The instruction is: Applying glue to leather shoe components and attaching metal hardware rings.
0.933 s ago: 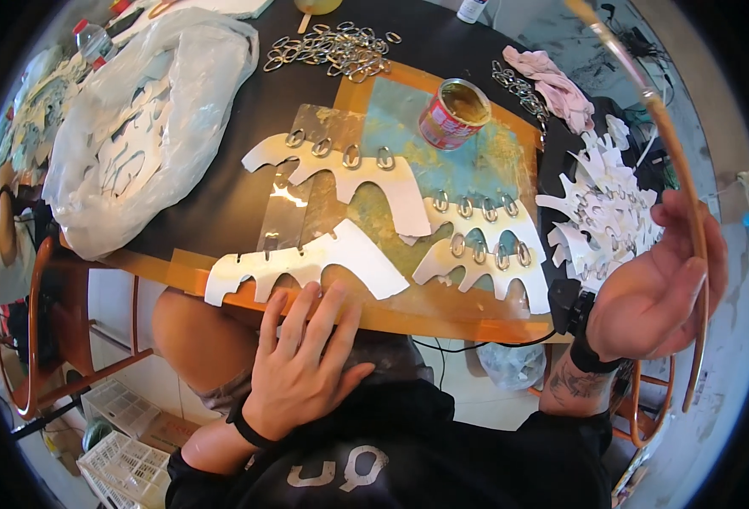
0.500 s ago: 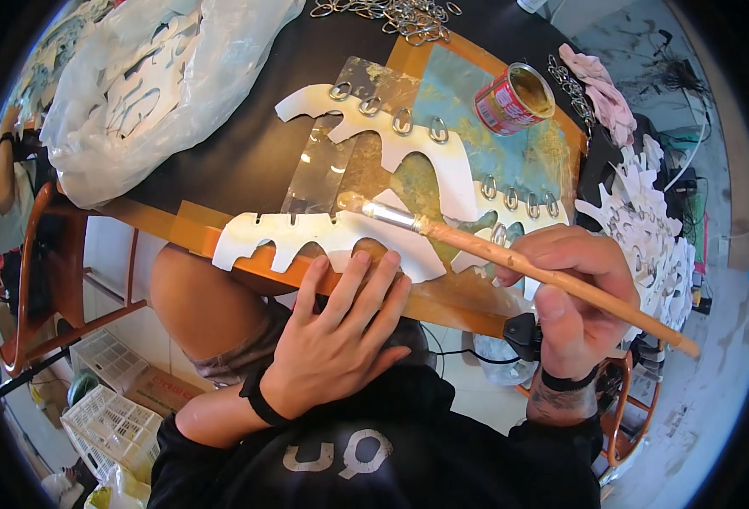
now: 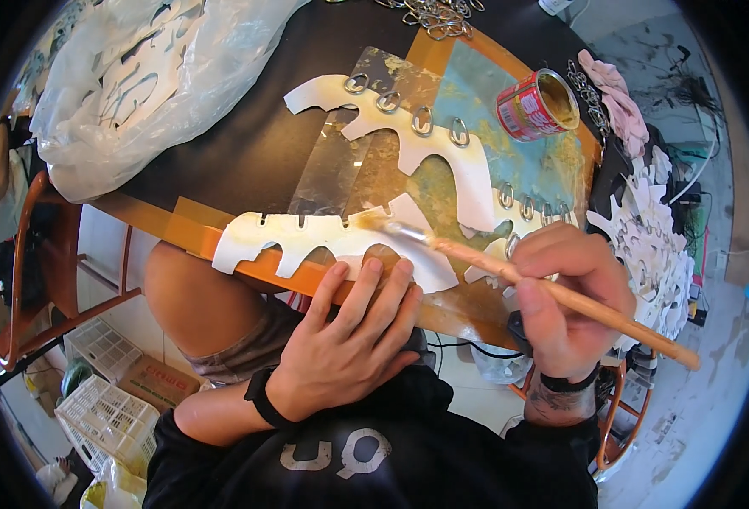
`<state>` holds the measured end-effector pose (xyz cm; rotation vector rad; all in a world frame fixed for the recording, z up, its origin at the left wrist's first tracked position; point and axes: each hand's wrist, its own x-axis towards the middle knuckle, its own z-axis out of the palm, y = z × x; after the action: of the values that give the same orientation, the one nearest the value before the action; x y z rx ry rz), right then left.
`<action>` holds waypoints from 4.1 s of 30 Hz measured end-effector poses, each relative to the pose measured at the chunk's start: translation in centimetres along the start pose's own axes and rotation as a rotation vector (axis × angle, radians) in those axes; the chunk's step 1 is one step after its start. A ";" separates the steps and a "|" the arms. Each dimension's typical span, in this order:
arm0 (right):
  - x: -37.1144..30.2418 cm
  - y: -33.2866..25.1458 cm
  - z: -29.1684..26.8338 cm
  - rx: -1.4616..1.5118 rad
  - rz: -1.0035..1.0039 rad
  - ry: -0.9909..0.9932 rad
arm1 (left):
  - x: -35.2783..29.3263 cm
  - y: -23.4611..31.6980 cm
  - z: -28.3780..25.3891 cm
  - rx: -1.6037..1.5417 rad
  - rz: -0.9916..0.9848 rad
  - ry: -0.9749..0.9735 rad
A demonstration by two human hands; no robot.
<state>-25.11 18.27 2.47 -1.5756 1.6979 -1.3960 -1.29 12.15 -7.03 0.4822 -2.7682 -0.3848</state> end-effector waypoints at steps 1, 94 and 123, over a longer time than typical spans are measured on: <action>0.0 -0.1 -0.2 -0.026 0.001 0.034 | 0.0 0.0 0.0 -0.005 0.002 0.009; -0.3 0.4 -1.4 -0.158 -0.092 0.107 | 0.2 0.4 0.4 0.126 0.000 0.002; -1.8 1.6 -1.3 0.046 -0.045 0.211 | 2.6 1.8 -0.1 0.154 -0.071 -0.003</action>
<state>-26.51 20.15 1.07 -1.4950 1.7424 -1.6630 -4.09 12.80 -5.74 0.6183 -2.8023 -0.1893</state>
